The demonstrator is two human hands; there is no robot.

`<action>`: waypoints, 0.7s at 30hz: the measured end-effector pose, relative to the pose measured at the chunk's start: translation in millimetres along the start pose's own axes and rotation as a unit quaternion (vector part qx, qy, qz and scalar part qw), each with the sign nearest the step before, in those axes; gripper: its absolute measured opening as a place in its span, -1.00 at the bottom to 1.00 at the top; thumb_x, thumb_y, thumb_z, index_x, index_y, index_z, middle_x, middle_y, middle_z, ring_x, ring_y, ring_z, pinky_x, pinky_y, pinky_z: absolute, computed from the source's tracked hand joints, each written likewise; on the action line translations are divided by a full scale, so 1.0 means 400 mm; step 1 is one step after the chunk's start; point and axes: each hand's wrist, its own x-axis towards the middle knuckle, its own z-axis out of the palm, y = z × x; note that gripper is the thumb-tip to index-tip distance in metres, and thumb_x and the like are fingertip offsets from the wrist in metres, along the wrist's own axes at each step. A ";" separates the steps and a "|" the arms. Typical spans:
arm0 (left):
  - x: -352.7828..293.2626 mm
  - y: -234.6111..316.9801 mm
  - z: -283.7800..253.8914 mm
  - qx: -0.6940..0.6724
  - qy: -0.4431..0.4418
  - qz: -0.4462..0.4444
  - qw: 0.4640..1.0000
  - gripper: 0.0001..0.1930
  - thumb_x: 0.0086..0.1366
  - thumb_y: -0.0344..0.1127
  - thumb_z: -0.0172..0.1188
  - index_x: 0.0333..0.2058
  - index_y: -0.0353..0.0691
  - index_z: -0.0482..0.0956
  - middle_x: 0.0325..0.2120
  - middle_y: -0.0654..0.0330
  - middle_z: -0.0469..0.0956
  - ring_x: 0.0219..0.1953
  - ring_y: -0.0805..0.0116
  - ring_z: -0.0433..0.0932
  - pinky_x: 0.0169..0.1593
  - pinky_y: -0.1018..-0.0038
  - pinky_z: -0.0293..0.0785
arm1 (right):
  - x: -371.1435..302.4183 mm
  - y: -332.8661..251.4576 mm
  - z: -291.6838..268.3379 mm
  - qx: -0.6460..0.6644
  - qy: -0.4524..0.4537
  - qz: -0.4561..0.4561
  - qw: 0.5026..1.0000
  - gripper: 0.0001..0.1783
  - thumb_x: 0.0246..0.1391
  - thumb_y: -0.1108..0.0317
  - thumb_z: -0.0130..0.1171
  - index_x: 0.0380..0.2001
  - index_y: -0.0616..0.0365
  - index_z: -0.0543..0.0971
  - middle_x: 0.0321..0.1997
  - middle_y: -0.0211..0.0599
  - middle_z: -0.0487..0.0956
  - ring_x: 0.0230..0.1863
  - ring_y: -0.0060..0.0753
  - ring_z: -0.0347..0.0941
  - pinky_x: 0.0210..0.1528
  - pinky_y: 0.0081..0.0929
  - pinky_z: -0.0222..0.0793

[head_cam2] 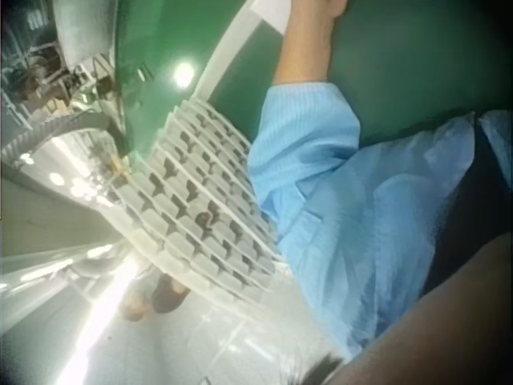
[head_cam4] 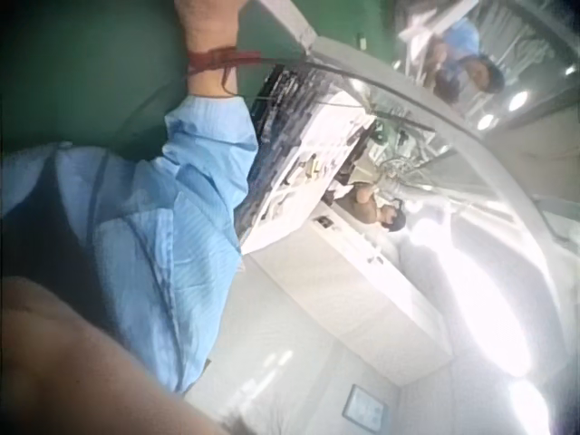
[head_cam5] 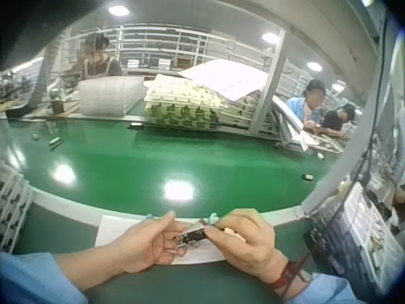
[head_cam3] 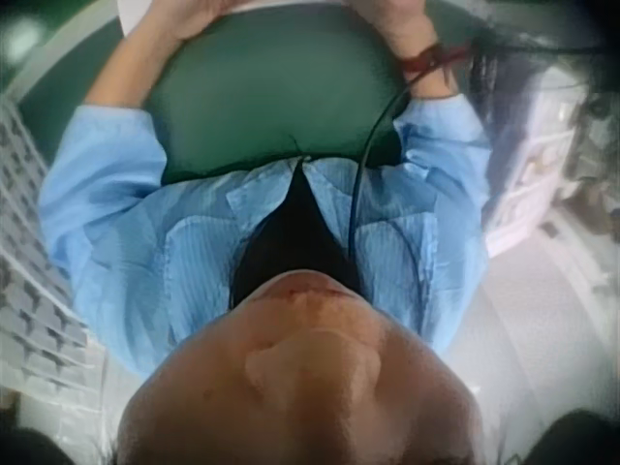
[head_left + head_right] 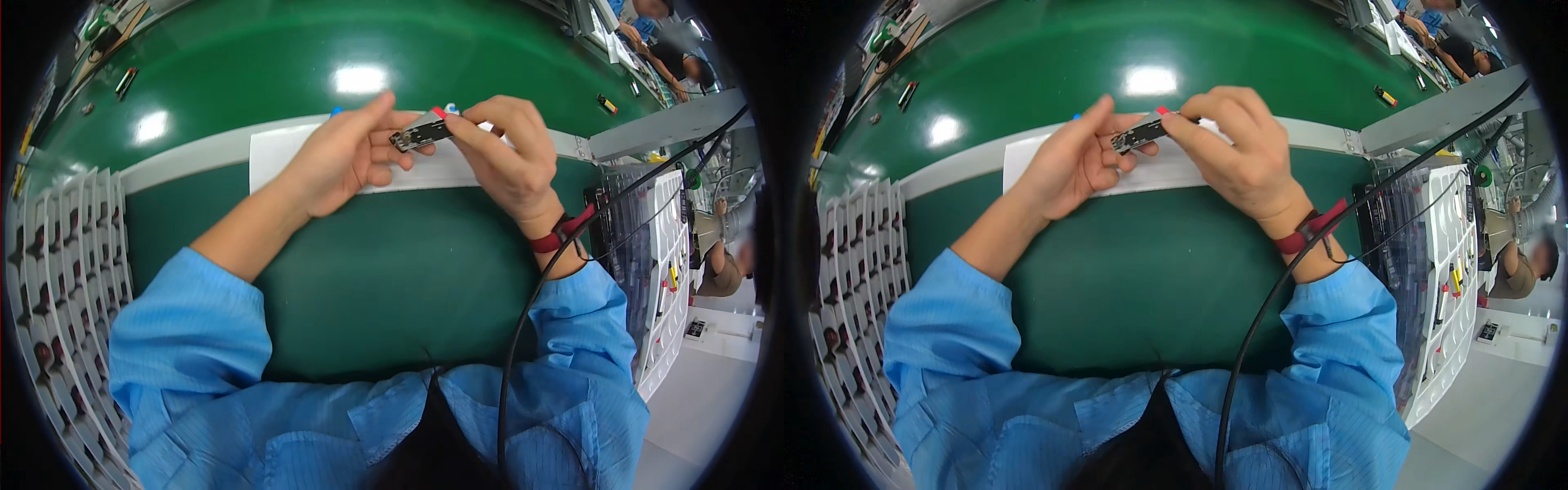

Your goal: The person assembles electronic circuit boards by hand, integrating lithium battery components and plastic casings onto the boards on a factory production line.

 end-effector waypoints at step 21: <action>-0.123 -0.021 0.144 0.634 0.085 0.373 0.672 -0.54 0.08 -0.58 0.06 0.02 -0.28 0.31 -0.23 0.11 0.51 -0.22 0.34 0.51 -0.07 0.55 0.43 | -0.067 -0.041 -0.089 0.627 -0.039 0.483 0.610 -0.82 -0.09 0.54 0.15 -0.33 0.33 0.50 -0.31 -0.26 0.52 -0.30 -0.49 0.47 -0.20 -0.59 0.42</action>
